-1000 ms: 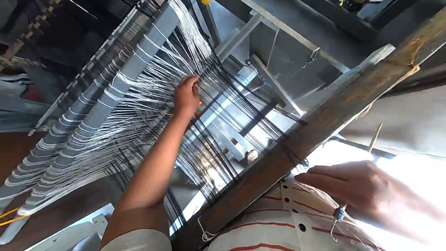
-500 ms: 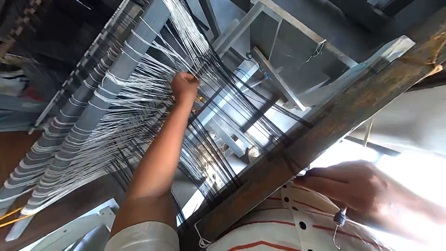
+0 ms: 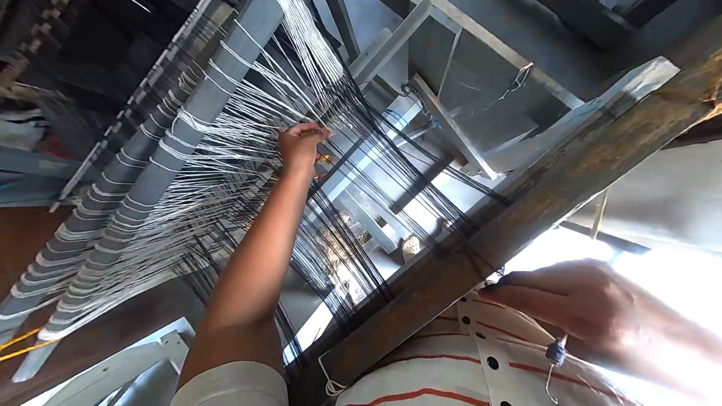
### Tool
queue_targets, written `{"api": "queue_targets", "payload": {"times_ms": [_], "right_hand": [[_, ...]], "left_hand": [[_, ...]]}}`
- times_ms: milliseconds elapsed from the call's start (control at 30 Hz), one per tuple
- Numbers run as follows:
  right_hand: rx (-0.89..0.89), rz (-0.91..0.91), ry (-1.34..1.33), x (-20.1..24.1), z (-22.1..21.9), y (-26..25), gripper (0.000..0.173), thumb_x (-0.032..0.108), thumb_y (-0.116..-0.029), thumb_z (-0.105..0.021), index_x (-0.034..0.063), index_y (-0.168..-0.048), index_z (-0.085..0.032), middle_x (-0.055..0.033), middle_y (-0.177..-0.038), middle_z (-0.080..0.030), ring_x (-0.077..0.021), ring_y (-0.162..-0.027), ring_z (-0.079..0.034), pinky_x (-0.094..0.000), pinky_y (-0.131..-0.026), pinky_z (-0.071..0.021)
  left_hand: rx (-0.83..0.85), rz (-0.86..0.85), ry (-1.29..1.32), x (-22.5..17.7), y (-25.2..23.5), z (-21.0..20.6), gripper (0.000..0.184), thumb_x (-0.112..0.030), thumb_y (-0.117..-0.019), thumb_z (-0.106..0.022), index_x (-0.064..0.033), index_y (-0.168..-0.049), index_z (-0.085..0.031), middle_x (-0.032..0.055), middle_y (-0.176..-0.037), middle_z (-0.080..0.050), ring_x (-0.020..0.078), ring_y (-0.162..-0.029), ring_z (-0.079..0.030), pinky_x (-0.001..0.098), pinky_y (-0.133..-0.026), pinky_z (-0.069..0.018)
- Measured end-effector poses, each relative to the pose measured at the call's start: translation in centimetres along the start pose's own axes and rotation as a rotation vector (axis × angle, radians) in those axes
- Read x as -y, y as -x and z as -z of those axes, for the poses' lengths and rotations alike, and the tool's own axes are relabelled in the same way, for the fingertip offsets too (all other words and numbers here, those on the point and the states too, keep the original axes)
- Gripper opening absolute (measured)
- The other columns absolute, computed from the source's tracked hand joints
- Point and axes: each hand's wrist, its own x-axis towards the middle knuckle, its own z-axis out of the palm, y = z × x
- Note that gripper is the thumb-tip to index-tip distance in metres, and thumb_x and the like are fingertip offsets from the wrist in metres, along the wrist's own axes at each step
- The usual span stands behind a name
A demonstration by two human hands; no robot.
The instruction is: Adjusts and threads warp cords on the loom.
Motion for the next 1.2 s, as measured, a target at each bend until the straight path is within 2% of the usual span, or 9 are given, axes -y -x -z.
{"api": "queue_targets", "payload": {"times_ms": [133,300,433,500,667,767,833,1033,1200], "right_hand": [[0.014,0.019,-0.261,0.7,0.7,0.3,0.02,0.013,-0.1049,-0.051,0.009,-0.107,-0.07,-0.005,-0.084,-0.07,-0.0111,-0.066,-0.062,-0.0229,-0.056,-0.0467],[0.064,0.011,-0.786,1.7,2.5,0.5,0.017,0.007,-0.104,-0.055,0.0023,-0.109,-0.07,-0.007,-0.092,-0.072,-0.0029,-0.083,-0.066,-0.0138,-0.075,-0.0531],[-0.023,-0.093,-0.886,3.0,3.1,-0.4,0.013,0.005,-0.1019,-0.06,0.0026,-0.11,-0.071,-0.0025,-0.098,-0.073,0.0007,-0.089,-0.067,-0.0137,-0.081,-0.056],[-0.042,-0.13,-0.816,3.8,3.5,-1.4,0.012,0.005,-0.1012,-0.062,0.0025,-0.108,-0.071,-0.0016,-0.101,-0.074,0.0014,-0.093,-0.068,-0.0135,-0.084,-0.0557],[-0.05,-0.095,-0.763,4.9,3.8,-3.3,0.011,0.004,-0.1012,-0.062,0.0022,-0.108,-0.07,-0.0024,-0.101,-0.074,0.0012,-0.093,-0.068,-0.0133,-0.083,-0.0562],[-0.015,-0.095,-0.784,5.3,4.2,-3.5,0.011,0.004,-0.1011,-0.062,0.0016,-0.108,-0.07,-0.0032,-0.101,-0.074,0.0,-0.093,-0.068,-0.0147,-0.083,-0.0571],[-0.004,-0.11,-0.784,5.5,4.2,-3.5,0.011,0.005,-0.1011,-0.062,0.0025,-0.108,-0.071,-0.0024,-0.101,-0.074,-0.0004,-0.093,-0.069,-0.015,-0.083,-0.0572],[-0.14,-0.159,-0.635,5.2,2.2,-3.4,0.011,0.008,-0.1005,-0.064,0.0047,-0.108,-0.072,0.0016,-0.102,-0.074,0.0021,-0.092,-0.068,-0.0126,-0.081,-0.0571],[-0.223,-0.208,-0.544,4.8,0.8,-4.2,0.011,0.007,-0.0987,-0.064,0.0045,-0.106,-0.073,0.0031,-0.1,-0.074,0.003,-0.089,-0.068,-0.0122,-0.079,-0.0575]], "left_hand": [[-0.003,-0.053,-0.039,0.2,-0.1,0.0,0.027,-0.005,-0.0871,-0.077,-0.0027,-0.111,-0.064,0.0056,-0.088,-0.064,0.0058,-0.057,-0.046,0.0219,-0.051,-0.0382],[0.022,-0.11,-0.118,0.1,-0.1,0.2,0.022,-0.006,-0.0905,-0.072,-0.001,-0.111,-0.07,0.0125,-0.103,-0.07,0.0173,-0.084,-0.063,0.0369,-0.072,-0.0514],[0.015,-0.15,-0.161,0.2,-0.3,0.3,0.019,-0.01,-0.0966,-0.065,-0.0014,-0.113,-0.071,0.0119,-0.103,-0.072,0.0177,-0.085,-0.064,0.0379,-0.073,-0.0515],[-0.011,-0.208,-0.216,-0.2,0.5,0.6,0.028,-0.011,-0.0991,-0.059,0.0011,-0.123,-0.065,0.0178,-0.112,-0.069,0.0249,-0.097,-0.067,0.0441,-0.084,-0.0541],[-0.211,-0.774,-0.324,0.1,5.6,0.3,0.058,-0.015,-0.0933,-0.067,0.0102,-0.141,-0.046,0.0299,-0.126,-0.056,0.0357,-0.104,-0.061,0.0447,-0.083,-0.0538],[-0.142,-1.163,-0.471,1.1,8.1,0.0,0.056,-0.025,-0.098,-0.06,0.0072,-0.144,-0.05,0.0351,-0.146,-0.047,0.0495,-0.137,-0.043,0.0579,-0.112,-0.0356],[-0.056,-1.281,-0.548,1.8,8.6,-0.7,0.053,-0.03,-0.105,-0.046,0.0047,-0.146,-0.049,0.0306,-0.153,-0.044,0.0478,-0.146,-0.035,0.0578,-0.119,-0.028],[0.214,-1.211,-0.58,3.7,8.3,-2.7,0.044,-0.017,-0.1073,-0.045,0.0038,-0.146,-0.052,0.0242,-0.151,-0.05,0.0386,-0.145,-0.044,0.0558,-0.12,-0.0294],[0.279,-1.166,-0.588,5.1,8.0,-2.9,0.036,-0.011,-0.104,-0.052,0.0011,-0.135,-0.063,0.0239,-0.139,-0.061,0.0433,-0.136,-0.053,0.0606,-0.117,-0.0335]]}}
